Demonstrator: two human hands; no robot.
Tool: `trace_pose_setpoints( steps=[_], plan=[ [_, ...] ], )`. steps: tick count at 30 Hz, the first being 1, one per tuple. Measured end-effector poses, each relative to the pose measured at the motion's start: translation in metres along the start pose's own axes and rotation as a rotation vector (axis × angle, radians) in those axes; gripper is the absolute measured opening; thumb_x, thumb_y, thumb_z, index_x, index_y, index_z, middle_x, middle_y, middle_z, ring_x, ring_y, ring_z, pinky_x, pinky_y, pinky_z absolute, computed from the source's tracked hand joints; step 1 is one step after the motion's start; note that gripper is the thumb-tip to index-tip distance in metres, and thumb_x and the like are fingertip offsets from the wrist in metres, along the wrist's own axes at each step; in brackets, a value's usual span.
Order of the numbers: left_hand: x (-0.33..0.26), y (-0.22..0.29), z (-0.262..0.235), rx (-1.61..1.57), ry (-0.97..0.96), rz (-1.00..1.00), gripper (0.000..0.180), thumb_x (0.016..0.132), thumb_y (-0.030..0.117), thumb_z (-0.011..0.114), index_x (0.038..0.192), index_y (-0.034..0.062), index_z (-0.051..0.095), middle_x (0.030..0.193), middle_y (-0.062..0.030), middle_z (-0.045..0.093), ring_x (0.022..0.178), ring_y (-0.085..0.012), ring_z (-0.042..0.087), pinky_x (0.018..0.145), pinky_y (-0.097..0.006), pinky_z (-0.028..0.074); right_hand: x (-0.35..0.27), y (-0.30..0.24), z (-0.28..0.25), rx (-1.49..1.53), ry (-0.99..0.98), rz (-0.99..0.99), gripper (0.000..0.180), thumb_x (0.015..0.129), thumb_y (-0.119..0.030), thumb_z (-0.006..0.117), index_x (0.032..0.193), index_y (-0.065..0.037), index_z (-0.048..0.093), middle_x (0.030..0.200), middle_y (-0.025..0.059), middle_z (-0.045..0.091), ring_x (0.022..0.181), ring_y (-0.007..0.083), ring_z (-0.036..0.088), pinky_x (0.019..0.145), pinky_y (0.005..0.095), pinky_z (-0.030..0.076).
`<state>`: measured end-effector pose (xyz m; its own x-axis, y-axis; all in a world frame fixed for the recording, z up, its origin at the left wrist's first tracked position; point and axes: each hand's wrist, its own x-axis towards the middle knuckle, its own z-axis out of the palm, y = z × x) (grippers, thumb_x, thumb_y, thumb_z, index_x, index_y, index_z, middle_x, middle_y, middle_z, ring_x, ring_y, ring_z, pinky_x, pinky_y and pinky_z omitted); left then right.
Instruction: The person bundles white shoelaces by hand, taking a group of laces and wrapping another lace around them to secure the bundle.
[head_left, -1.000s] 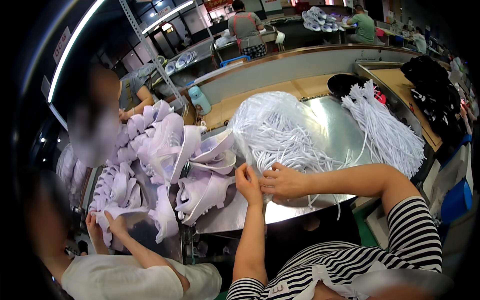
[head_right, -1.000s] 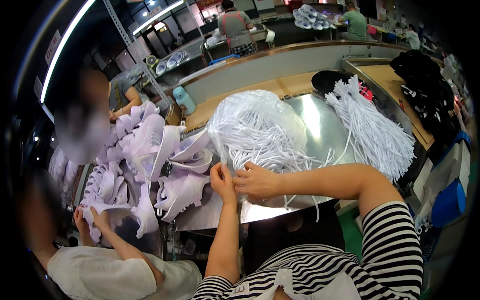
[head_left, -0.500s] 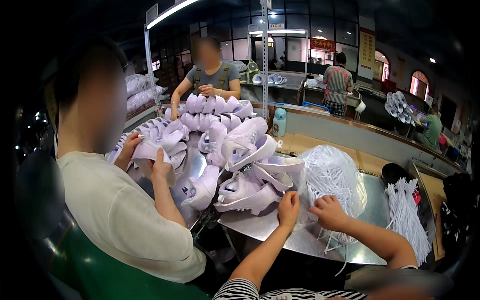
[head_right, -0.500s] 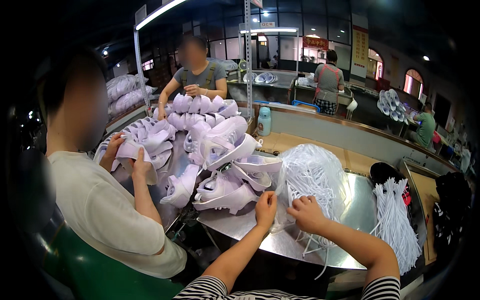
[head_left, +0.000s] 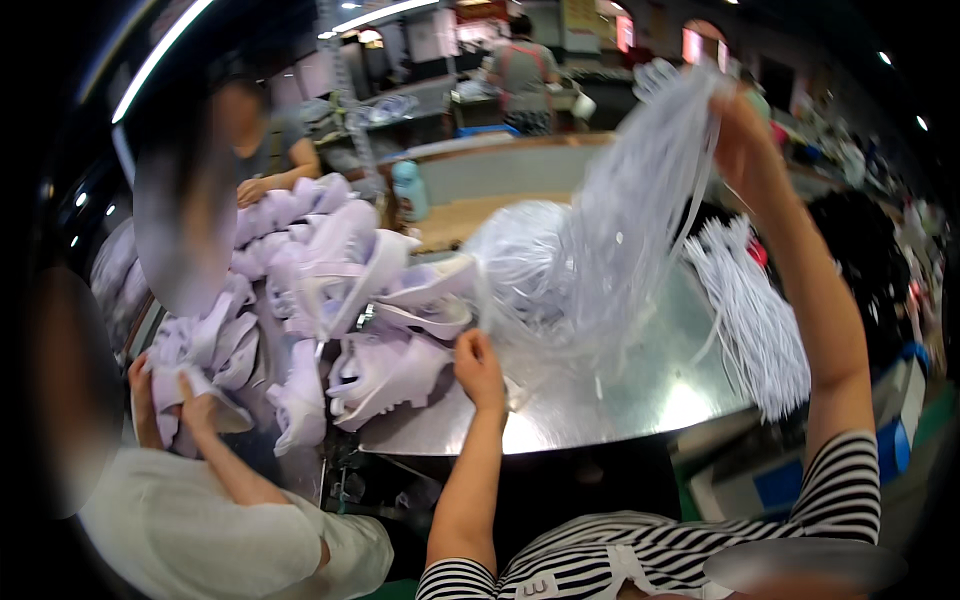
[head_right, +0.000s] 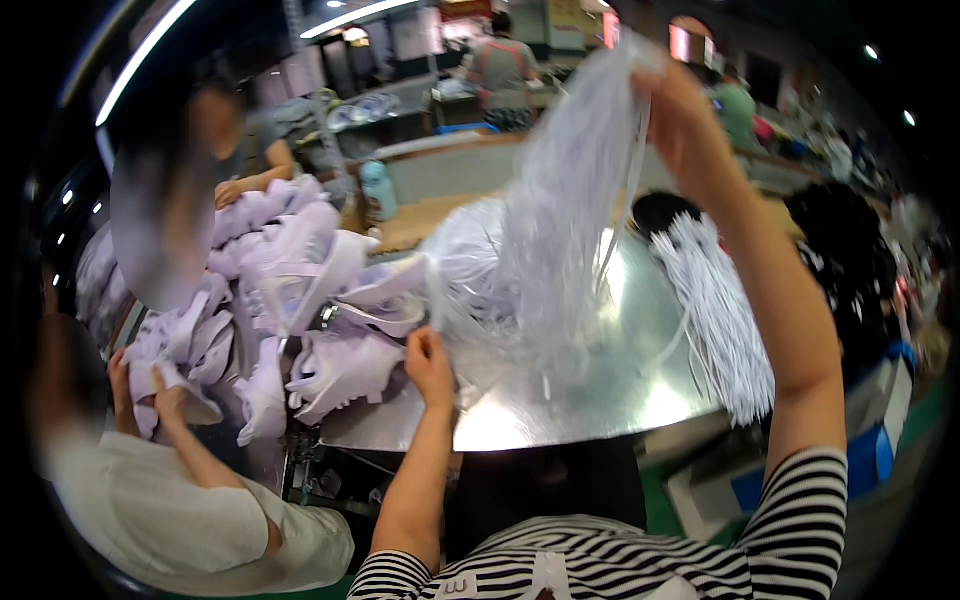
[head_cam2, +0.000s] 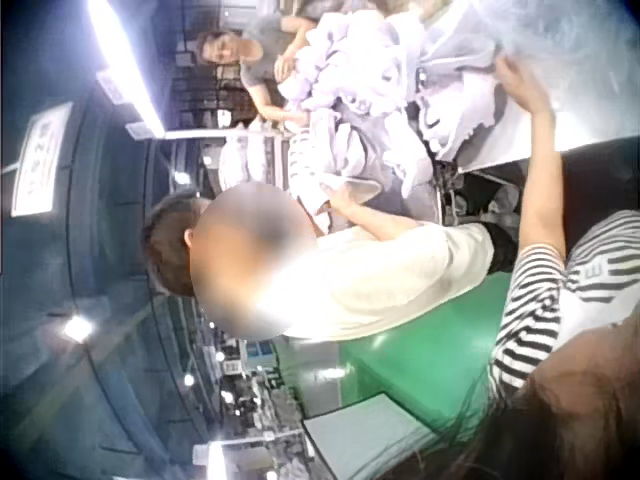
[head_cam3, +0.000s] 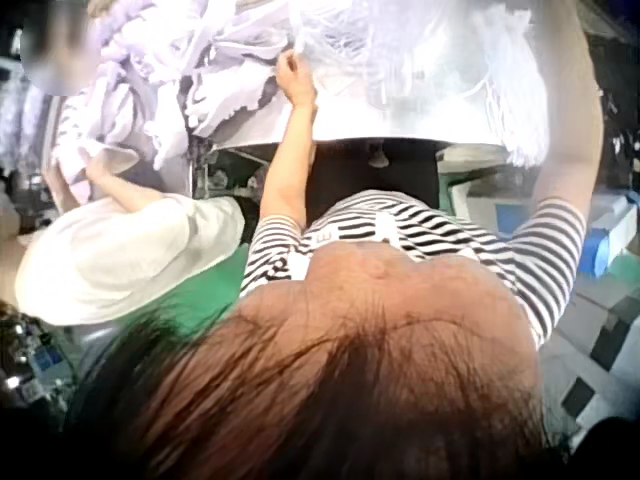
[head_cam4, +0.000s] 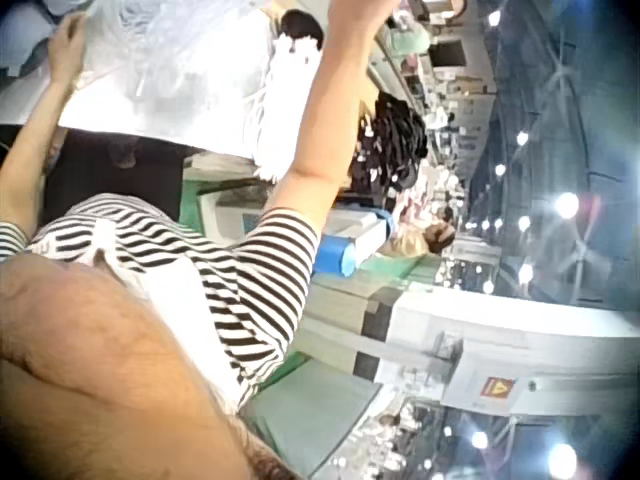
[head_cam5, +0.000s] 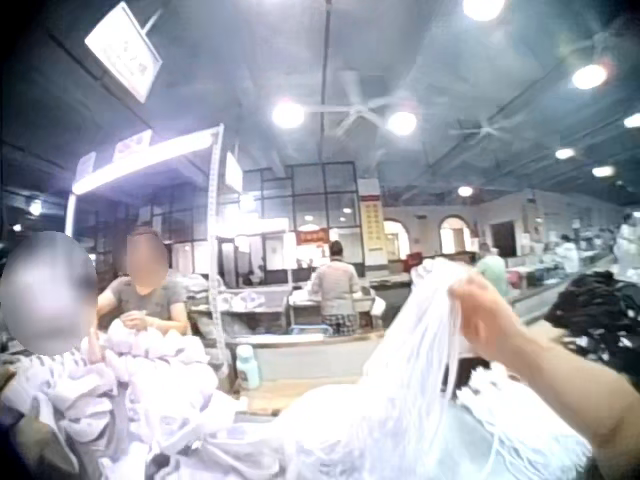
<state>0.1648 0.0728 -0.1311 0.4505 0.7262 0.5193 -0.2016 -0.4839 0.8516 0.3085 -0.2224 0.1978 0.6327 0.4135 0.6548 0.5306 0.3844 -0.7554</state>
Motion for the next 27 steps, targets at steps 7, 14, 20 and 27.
trace_pose_setpoints(
  steps=[7,14,20,27],
  plan=[
    [-0.001,0.011,0.007,0.017,-0.064,-0.074,0.017,0.088,0.015,0.059,0.096,0.0004,0.060,0.082,-0.0083,0.059,0.070,-0.0186,0.053,0.068,-0.031,0.044,-0.006,-0.112,-0.007,0.405,-0.060,-0.268,0.022,0.095,-0.025,0.051,0.103,-0.009,0.064,0.098,0.0058,0.069,0.092,0.0186,0.065,0.085,0.0360,0.050],
    [-0.005,0.033,0.009,0.026,0.012,0.134,0.025,0.081,0.015,0.064,0.102,0.0016,0.056,0.091,-0.0122,0.054,0.085,-0.0246,0.053,0.077,-0.035,0.045,-0.074,-0.077,-0.048,0.195,0.028,-0.055,0.057,0.093,-0.035,0.054,0.136,0.000,0.040,0.129,0.0075,0.052,0.113,0.0159,0.054,0.096,0.0272,0.043],
    [-0.001,0.070,-0.023,-0.135,-0.067,0.184,0.019,0.083,0.007,0.062,0.102,0.0019,0.058,0.089,-0.0067,0.056,0.080,-0.0162,0.054,0.072,-0.028,0.043,-0.104,-0.059,0.026,0.046,-0.136,0.085,0.058,0.076,-0.028,0.073,0.123,-0.002,0.052,0.110,0.0061,0.056,0.102,0.0132,0.053,0.084,0.0246,0.046],
    [-0.017,0.073,-0.071,-0.311,-0.339,-0.138,0.022,0.091,0.007,0.058,0.113,0.0018,0.057,0.097,0.0000,0.059,0.086,-0.0078,0.054,0.076,-0.023,0.044,-0.151,0.000,0.100,0.077,-0.604,0.343,0.046,0.064,-0.003,0.079,0.107,0.001,0.064,0.102,0.0060,0.060,0.097,0.0163,0.057,0.085,0.0278,0.042]
  ],
)
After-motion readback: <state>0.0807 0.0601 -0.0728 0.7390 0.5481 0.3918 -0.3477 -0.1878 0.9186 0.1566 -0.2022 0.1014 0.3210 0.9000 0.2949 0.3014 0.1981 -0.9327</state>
